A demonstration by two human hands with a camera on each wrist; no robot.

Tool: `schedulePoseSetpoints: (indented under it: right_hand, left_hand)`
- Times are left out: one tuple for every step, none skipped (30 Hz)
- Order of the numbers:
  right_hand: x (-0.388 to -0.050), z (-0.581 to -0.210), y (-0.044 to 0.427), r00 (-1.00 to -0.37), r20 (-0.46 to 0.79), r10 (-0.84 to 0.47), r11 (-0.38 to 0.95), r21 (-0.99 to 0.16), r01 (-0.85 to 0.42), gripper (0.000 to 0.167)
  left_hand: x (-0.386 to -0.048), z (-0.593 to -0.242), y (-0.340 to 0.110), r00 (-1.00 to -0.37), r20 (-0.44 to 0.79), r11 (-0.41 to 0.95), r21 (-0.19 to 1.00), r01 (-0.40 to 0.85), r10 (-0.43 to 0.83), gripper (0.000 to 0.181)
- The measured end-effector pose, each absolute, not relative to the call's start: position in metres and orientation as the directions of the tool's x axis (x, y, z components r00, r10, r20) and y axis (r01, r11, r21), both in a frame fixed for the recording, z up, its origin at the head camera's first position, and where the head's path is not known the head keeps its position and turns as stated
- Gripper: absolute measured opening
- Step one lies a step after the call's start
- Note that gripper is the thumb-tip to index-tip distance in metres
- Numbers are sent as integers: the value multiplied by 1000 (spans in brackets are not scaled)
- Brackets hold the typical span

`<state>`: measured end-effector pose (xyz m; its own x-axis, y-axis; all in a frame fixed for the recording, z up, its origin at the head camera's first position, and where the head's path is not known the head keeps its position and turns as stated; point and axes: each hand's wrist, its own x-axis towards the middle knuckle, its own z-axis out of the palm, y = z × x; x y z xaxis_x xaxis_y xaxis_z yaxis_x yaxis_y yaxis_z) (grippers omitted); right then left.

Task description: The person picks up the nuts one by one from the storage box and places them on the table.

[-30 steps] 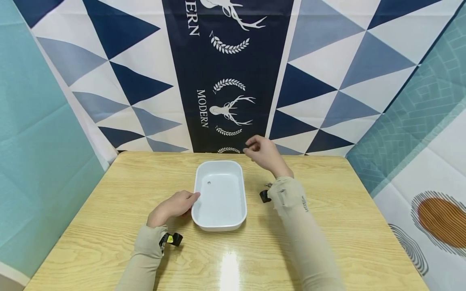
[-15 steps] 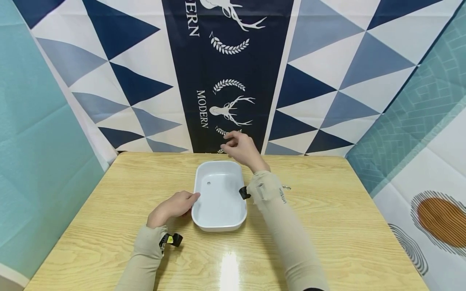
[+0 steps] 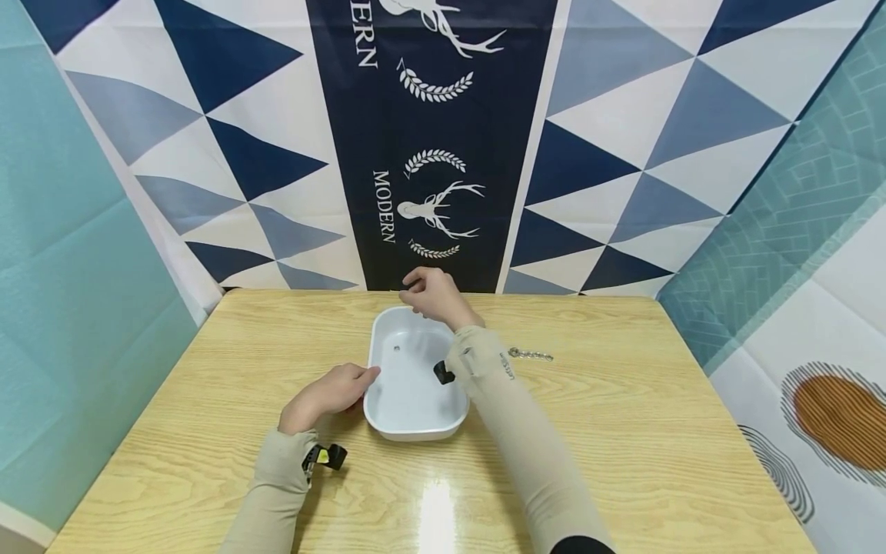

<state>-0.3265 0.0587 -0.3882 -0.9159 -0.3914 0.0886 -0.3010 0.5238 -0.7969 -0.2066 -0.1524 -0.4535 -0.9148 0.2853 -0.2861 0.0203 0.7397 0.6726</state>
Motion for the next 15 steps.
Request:
schedulePoseSetpoints:
  right_hand:
    - [-327, -391, 57, -915, 81, -394, 525, -798, -297, 30]
    - [-328, -393, 55, -915, 74, -396, 526, -799, -292, 30]
    - [-328, -395, 54, -915, 67, -397, 527, -800, -287, 30]
    - [-329, -397, 52, -916, 59, -397, 526, -804, -279, 30]
    - [-329, -399, 52, -916, 47, -397, 525, -807, -269, 31]
    - [-329, -401, 51, -917, 40, -397, 522, -812, -262, 31]
    - [-329, -403, 50, -916, 33, -399, 520, -815, -255, 31]
    - [-329, -405, 48, -916, 28, -400, 516, -819, -251, 31]
    - [-329, -407, 47, -916, 21, -400, 515, -822, -244, 30]
    - [-329, -409, 46, -916, 15, -401, 512, -826, -238, 29]
    - [-329, -411, 45, -916, 9, -401, 514, -826, -233, 28]
    - [-329, -413, 44, -916, 7, -402, 515, -825, -232, 26]
    - [-329, -415, 43, -915, 2, -404, 517, -825, -230, 24]
    - [-329, -416, 42, -915, -2, -404, 520, -824, -227, 21]
    - [-329, -417, 41, -914, -7, -405, 522, -823, -225, 20]
  left_hand:
    - [-207, -453, -153, -915, -285, 739, 673, 23, 287, 54]
    - [-207, -453, -153, -914, -284, 740, 672, 25, 289, 55]
    - [-207, -453, -153, -915, -282, 739, 673, 27, 290, 55]
    - [-207, -453, -153, -915, -280, 739, 673, 29, 291, 55]
    - [-207, -453, -153, -916, -278, 740, 672, 31, 291, 55]
    - [-207, -452, -152, -916, -278, 741, 670, 31, 289, 55]
    - [-207, -452, -152, -917, -278, 743, 669, 30, 287, 55]
    - [-207, -452, -152, -917, -279, 745, 667, 29, 286, 55]
    - [-206, -452, -152, -918, -279, 747, 664, 29, 283, 55]
    - [-206, -452, -152, -919, -276, 749, 662, 30, 281, 54]
    - [-206, -452, -152, -920, -277, 752, 659, 29, 278, 54]
    - [-206, -452, -152, -920, -278, 755, 655, 29, 276, 54]
    - [-206, -452, -152, -920, -279, 757, 653, 28, 275, 54]
    - [-207, -452, -152, -920, -280, 759, 650, 27, 273, 54]
    - [-207, -452, -152, -921, -281, 761, 649, 26, 271, 54]
